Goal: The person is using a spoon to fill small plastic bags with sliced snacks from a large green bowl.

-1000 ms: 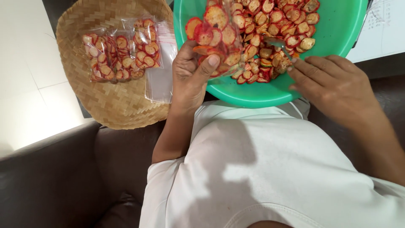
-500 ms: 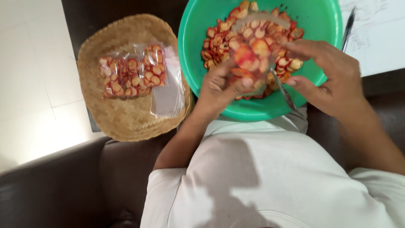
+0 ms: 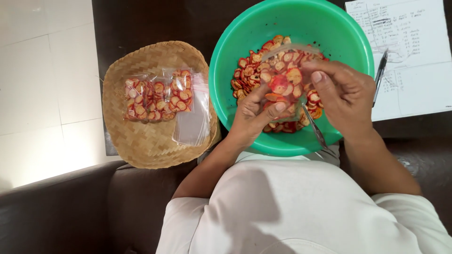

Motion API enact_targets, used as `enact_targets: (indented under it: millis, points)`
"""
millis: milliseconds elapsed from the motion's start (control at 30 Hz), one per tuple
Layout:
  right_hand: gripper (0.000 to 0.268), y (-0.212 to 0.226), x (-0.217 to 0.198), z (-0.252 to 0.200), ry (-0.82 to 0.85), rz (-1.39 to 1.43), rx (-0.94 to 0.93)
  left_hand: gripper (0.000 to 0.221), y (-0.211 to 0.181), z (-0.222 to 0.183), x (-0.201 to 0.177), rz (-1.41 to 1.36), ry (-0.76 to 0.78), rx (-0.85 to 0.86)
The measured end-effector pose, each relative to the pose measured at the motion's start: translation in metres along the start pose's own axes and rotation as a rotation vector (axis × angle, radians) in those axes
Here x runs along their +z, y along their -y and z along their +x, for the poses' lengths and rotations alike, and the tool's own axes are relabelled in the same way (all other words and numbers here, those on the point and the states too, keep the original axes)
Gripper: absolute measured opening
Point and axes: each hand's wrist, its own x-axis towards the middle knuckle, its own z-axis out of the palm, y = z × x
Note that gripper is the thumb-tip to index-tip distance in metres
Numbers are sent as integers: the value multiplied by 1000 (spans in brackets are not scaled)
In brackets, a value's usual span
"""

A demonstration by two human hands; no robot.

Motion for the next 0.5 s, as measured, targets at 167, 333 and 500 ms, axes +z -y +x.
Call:
enact_targets:
  millis: [167,333,500]
  points:
    - [14,-3,3,5,5,251,70,38,-3,1,4,-85,7,-10]
    - [5,-11,4,4,-49,184,47,37,0,2,3,-29,-15,-35]
    - [6,-14,3,4,-20,180,96,43,16,3,5,-349,-26,-131]
